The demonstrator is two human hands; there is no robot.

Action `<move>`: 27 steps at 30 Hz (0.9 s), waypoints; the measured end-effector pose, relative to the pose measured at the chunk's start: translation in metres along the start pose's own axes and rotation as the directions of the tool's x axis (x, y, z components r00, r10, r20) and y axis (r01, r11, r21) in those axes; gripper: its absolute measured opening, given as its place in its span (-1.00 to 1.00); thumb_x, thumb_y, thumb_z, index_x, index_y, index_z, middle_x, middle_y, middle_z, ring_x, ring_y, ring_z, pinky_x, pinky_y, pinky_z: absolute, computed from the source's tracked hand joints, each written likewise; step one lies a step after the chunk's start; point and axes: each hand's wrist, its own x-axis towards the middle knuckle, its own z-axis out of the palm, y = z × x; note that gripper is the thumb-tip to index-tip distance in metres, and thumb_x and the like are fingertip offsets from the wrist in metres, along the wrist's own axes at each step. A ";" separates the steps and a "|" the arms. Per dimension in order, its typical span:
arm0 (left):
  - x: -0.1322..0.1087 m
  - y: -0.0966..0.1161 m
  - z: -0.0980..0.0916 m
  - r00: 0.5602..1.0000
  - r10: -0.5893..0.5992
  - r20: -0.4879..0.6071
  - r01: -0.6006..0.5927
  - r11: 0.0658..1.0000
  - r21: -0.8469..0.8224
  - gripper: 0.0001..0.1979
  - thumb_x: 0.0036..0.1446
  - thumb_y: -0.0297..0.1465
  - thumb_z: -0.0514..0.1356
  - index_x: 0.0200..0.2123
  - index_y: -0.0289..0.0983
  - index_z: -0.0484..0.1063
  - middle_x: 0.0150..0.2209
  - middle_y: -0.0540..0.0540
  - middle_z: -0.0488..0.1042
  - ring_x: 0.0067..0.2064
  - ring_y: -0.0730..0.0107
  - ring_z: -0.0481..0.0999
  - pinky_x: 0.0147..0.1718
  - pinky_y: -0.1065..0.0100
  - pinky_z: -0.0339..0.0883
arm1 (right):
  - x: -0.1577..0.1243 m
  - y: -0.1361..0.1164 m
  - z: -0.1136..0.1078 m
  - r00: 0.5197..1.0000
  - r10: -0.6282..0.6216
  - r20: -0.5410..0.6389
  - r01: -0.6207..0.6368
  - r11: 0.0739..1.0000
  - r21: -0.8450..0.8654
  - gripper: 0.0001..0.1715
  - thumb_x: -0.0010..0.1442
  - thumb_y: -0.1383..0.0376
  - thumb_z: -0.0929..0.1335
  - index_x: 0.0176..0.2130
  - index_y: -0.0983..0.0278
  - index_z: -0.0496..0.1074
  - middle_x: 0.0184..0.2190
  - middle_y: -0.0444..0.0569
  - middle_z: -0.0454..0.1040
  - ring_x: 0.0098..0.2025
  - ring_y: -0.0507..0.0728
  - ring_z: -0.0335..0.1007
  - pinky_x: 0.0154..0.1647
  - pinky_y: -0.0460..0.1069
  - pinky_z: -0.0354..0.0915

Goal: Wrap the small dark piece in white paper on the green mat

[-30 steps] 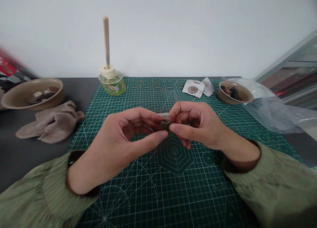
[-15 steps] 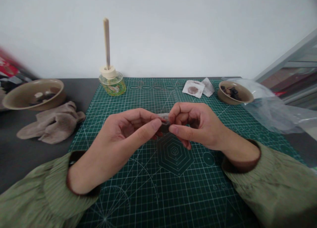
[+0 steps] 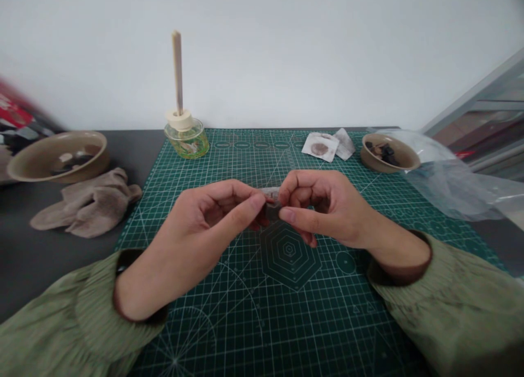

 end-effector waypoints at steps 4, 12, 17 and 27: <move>-0.001 -0.002 0.000 1.000 0.009 -0.018 -0.009 1.000 -0.021 -0.75 0.52 -0.30 0.36 -0.22 -0.19 0.82 -0.29 -0.05 0.77 -0.22 0.40 0.72 -0.17 0.52 0.62 | -0.001 0.000 0.000 1.000 0.009 0.002 -0.009 1.000 0.017 -0.62 0.22 0.29 0.73 -0.20 0.28 0.56 -0.59 -0.23 0.58 -0.66 -0.04 0.42 -0.66 -0.22 0.38; -0.002 0.001 0.002 1.000 -0.018 -0.012 0.017 0.995 -0.095 -0.87 0.26 -0.50 0.52 -0.18 -0.14 0.83 -0.23 0.01 0.83 -0.14 0.40 0.82 -0.13 0.59 0.66 | 0.001 0.004 -0.002 0.998 -0.056 0.005 0.055 0.998 0.036 -0.69 0.31 0.28 0.68 -0.15 0.29 0.55 -0.57 -0.24 0.58 -0.64 -0.05 0.44 -0.65 -0.24 0.40; -0.001 0.002 0.002 1.000 -0.006 -0.023 0.004 0.997 -0.073 -0.90 0.27 -0.48 0.52 -0.20 -0.15 0.82 -0.22 -0.01 0.84 -0.16 0.39 0.82 -0.13 0.58 0.67 | 0.003 0.006 -0.004 0.994 -0.107 -0.027 0.108 0.993 0.053 -0.71 0.43 0.19 0.61 -0.12 0.29 0.52 -0.55 -0.24 0.56 -0.62 -0.04 0.45 -0.65 -0.23 0.40; -0.001 0.000 0.001 0.999 0.028 -0.034 -0.030 0.999 -0.036 -0.87 0.38 -0.44 0.43 -0.21 -0.15 0.83 -0.27 0.01 0.82 -0.22 0.46 0.77 -0.20 0.62 0.62 | 0.000 0.002 -0.003 0.997 -0.071 -0.004 0.071 0.997 -0.032 -0.68 0.28 0.33 0.69 -0.16 0.28 0.56 -0.56 -0.27 0.55 -0.62 -0.05 0.44 -0.63 -0.25 0.38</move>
